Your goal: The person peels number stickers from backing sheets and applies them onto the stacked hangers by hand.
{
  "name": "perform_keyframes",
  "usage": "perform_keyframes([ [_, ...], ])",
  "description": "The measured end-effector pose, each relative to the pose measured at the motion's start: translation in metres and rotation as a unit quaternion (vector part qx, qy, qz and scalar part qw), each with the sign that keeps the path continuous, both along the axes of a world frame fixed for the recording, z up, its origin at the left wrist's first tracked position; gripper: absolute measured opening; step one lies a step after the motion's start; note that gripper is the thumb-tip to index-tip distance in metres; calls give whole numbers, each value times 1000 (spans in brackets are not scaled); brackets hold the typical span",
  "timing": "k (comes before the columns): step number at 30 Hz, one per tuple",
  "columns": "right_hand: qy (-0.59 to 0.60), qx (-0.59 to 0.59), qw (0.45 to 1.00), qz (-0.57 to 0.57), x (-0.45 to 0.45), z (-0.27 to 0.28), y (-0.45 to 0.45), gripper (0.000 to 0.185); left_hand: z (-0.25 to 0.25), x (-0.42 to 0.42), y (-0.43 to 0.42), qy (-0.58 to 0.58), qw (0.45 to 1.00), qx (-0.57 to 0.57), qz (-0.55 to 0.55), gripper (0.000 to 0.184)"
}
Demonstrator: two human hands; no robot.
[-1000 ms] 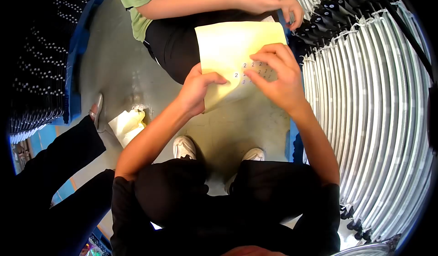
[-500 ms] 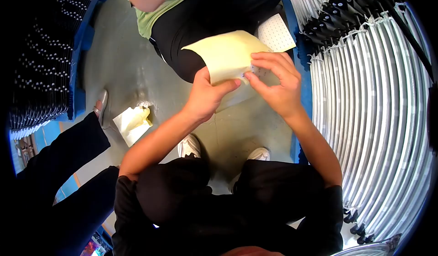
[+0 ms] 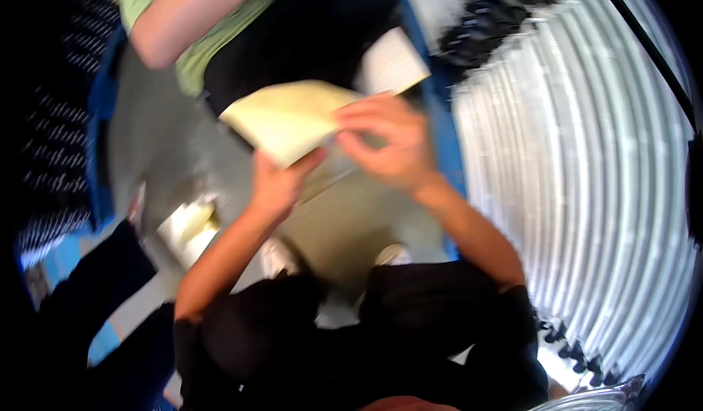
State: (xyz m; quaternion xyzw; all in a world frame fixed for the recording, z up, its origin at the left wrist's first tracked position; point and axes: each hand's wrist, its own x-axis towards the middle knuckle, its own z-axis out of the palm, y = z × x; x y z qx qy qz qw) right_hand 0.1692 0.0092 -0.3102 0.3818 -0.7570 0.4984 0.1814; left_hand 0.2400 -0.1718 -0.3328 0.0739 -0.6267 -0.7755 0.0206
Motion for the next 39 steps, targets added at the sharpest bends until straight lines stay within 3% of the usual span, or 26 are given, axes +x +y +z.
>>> perform_keyframes([
  [1, -4, -3, 1000, 4, -2, 1, 2, 17, 1, 1, 3, 16, 999, 43, 0, 37],
  [11, -91, 3, 996, 23, 0, 0, 5, 11, 7, -4, -3, -31, 998, 46, -39, 42],
  [18, -110, 17, 993, 24, -7, 0, 8, 7, 4, -5, -6, -36, 995, 71, -62, 30],
  [21, -133, -36, 989, -51, -13, 2, 14, 6, -9, -8, -4, -102, 986, 79, -109, 33],
  [23, -175, -81, 978, -76, -16, 6, 20, 5, -33, -4, 5, -182, 962, 89, -181, 40],
  [25, -175, -168, 967, -77, -25, -4, 22, 5, -97, 14, 19, -228, 939, 80, -243, 52],
  [29, -259, -217, 936, -97, -18, 1, 20, 4, -208, 51, 13, -95, 902, -191, -375, 62],
  [30, -264, -220, 934, -96, -18, 1, 18, 5, -200, 53, 13, -111, 878, -268, -381, 63],
  [32, -277, -233, 929, -82, -16, -4, 15, 7, -216, 52, 9, -113, 869, -282, -390, 68],
  [35, -263, -202, 940, -85, -18, -9, 17, 10, -231, 47, 4, -16, 915, -206, -347, 72],
  [36, -273, -192, 938, -90, -17, -8, 18, 11, -205, 41, 6, -44, 918, -216, -330, 71],
  [38, -274, -198, 937, -92, -17, -10, 17, 13, -220, 39, 5, -97, 908, -250, -321, 67],
  [39, -268, -196, 939, -92, -19, -9, 16, 13, -237, 41, 4, -181, 928, -197, -260, 65],
])
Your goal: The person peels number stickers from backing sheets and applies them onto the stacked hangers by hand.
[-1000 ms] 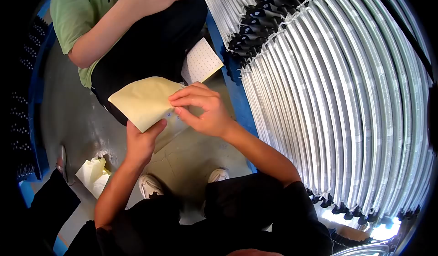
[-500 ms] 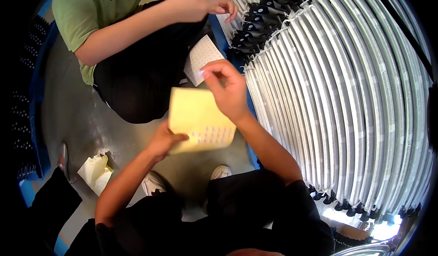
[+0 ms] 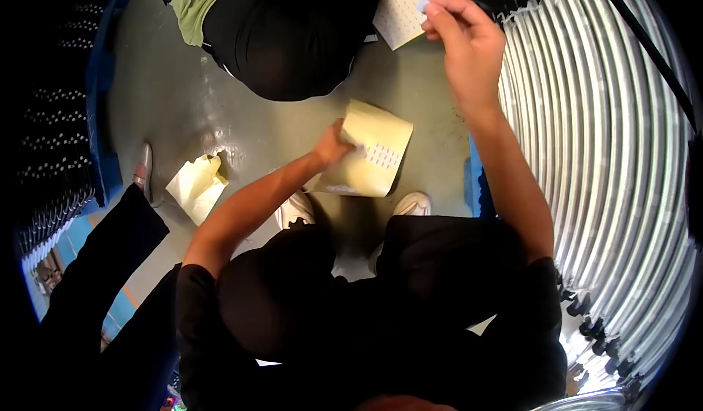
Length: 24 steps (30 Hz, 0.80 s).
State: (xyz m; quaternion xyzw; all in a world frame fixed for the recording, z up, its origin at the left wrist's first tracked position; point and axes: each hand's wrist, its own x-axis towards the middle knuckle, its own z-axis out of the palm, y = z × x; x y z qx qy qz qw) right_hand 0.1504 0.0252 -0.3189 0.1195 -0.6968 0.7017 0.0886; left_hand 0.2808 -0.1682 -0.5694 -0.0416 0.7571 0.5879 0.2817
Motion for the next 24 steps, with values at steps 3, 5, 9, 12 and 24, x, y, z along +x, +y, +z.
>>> perform_keyframes([
  [3, -21, -16, 1000, 4, 2, -11, -4, 13, -26, 14, -10, -92, 994, -16, 51, 62],
  [5, -30, -35, 999, 17, -1, -11, -6, 14, -27, 21, -8, -95, 990, -25, 98, 58],
  [9, -24, -32, 999, 30, 0, -13, -6, 7, -32, 21, -6, -158, 948, 171, 217, 51],
  [12, -30, -24, 999, 31, 0, -13, -6, 7, -43, 22, -16, -166, 951, 78, 249, 46],
  [24, -36, -15, 999, 35, 4, -17, -12, 7, -34, -4, -42, -124, 973, -191, 40, 33],
])
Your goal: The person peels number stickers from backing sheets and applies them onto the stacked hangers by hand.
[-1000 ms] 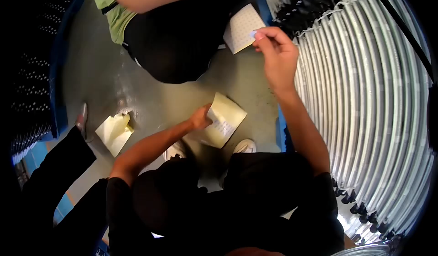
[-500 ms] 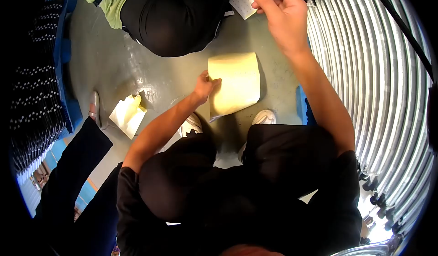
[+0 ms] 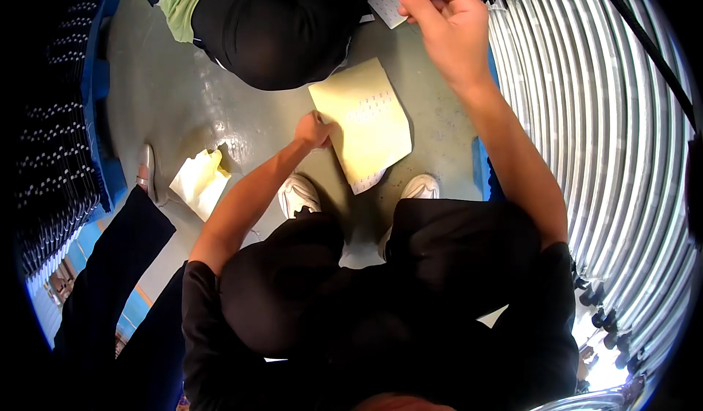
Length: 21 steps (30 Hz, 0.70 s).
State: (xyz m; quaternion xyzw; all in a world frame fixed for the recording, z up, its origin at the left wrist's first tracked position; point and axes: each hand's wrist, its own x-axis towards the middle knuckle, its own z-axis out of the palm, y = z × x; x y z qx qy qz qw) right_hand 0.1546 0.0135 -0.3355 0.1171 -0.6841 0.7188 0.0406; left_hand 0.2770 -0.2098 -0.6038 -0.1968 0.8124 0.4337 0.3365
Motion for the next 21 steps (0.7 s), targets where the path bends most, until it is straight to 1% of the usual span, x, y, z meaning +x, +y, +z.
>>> perform_keyframes([
  [1, 8, -3, 1000, 1, 0, -1, 0, 7, -11, 5, -4, 1, 1000, 0, 1, 33],
  [3, 7, -2, 1000, 0, 0, -1, 0, 7, -8, 13, -6, -31, 996, 56, 67, 31],
  [4, 5, 0, 1000, -1, 0, -1, 1, 7, -7, 13, -8, -31, 996, 56, 67, 31],
  [6, 6, -8, 1000, 0, 1, -1, 2, 7, -13, 16, -19, -23, 991, 24, 130, 31],
  [7, 6, -15, 1000, 2, 1, -2, 2, 6, -16, 19, -27, -24, 991, 24, 132, 31],
  [9, 6, -10, 1000, -1, -1, -1, 3, 6, -8, 23, -41, -9, 981, 16, 195, 32],
  [11, 5, -8, 1000, -4, -1, -3, 1, 6, -1, 28, -44, -28, 983, -6, 182, 34],
  [14, 13, -4, 1000, 3, 0, -3, -1, 7, 8, 40, -29, 7, 978, 33, 206, 40],
  [15, 0, -13, 1000, 14, 2, 1, -3, 7, 6, 41, -24, 6, 978, 35, 206, 40],
  [16, -14, -21, 999, 26, 3, 3, -4, 7, 4, 43, -20, 7, 978, 59, 200, 41],
  [17, -13, -19, 999, 28, 3, 2, -5, 7, 1, 44, -16, 8, 977, 84, 195, 42],
  [20, -5, -15, 1000, 18, 3, -2, -7, 8, -3, 49, -3, 24, 975, 103, 193, 42],
  [21, 13, 14, 1000, 13, 3, -3, -3, 9, -3, 50, 1, 34, 974, 114, 191, 42],
])
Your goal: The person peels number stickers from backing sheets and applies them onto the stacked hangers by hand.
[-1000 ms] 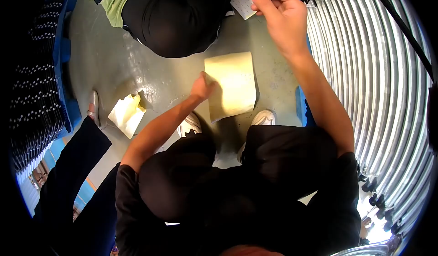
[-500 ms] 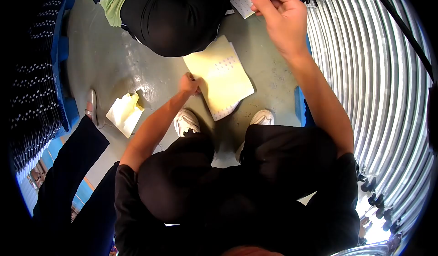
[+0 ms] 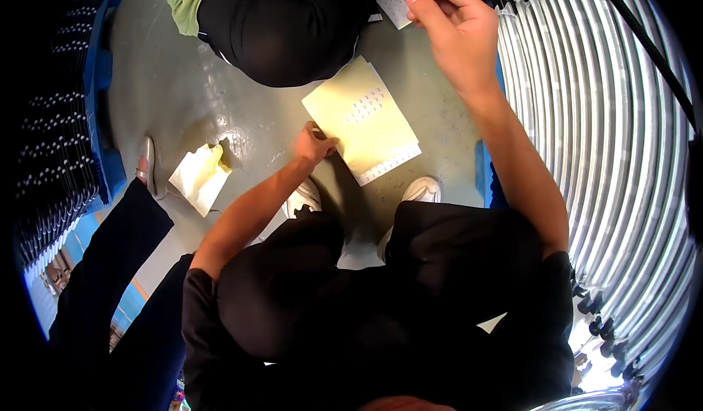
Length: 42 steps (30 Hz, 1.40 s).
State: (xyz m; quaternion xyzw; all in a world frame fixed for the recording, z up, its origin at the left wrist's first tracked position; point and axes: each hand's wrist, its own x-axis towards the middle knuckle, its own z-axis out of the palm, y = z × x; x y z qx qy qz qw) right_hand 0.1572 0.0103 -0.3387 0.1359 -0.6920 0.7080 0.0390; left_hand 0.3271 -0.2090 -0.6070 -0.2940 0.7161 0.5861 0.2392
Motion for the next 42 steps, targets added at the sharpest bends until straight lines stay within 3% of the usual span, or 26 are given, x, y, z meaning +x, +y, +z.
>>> perform_keyframes([
  [2, 32, 29, 999, -5, -2, 1, 4, 11, 6, 2, 3, 30, 999, -10, -7, 40],
  [6, 6, 32, 999, -10, 0, 6, 9, 10, 28, 8, -12, -81, 975, -128, -163, 36],
  [7, 37, 32, 999, -16, -1, 5, 11, 9, 16, 15, -22, 53, 946, -203, -247, 32],
  [8, 70, 31, 997, -22, -4, 6, 11, 9, 33, 0, -16, 62, 946, -206, -242, 32],
  [10, 102, 18, 994, -29, -5, 11, 9, 8, 110, -32, 6, 175, 943, -91, -267, 24],
  [12, 259, 163, 948, -93, -4, 21, 9, 6, 180, -66, 29, 239, 952, 90, -169, 17],
  [14, 317, 188, 921, -124, 0, 32, 8, 9, 258, -94, 38, 261, 944, 182, -90, 15],
  [16, 451, 273, 840, -127, 3, 42, 14, 15, 309, -109, 38, 215, 935, 280, -25, 17],
  [17, 517, 257, 808, -117, -1, 44, 14, 20, 322, -112, 39, 219, 935, 279, -22, 17],
  [22, 582, 297, 753, -81, 8, 54, 20, 21, 333, -121, 44, 198, 909, 362, -63, 21],
  [24, 588, 322, 740, -49, 11, 58, 26, 19, 336, -121, 48, 216, 920, 323, -57, 18],
  [30, 577, 343, 738, -65, 10, 58, 24, 18, 335, -126, 42, 233, 928, 279, -77, 11],
  [34, 531, 317, 785, -34, 8, 77, 23, 23, 337, -144, 42, 356, 919, 152, -70, 8],
  [36, 515, 300, 803, 14, 11, 102, 22, 24, 346, -166, 48, 484, 867, 83, -87, 7],
  [39, 537, 231, 808, 71, 28, 148, 0, 18, 388, -212, 71, 586, 796, 19, -151, 11],
  [41, 491, 186, 843, 115, 55, 185, -19, 11, 412, -254, 104, 680, 712, -20, -171, 16],
  [42, 471, 127, 868, 90, 69, 191, -35, 12, 421, -271, 125, 645, 745, 39, -168, 20],
])
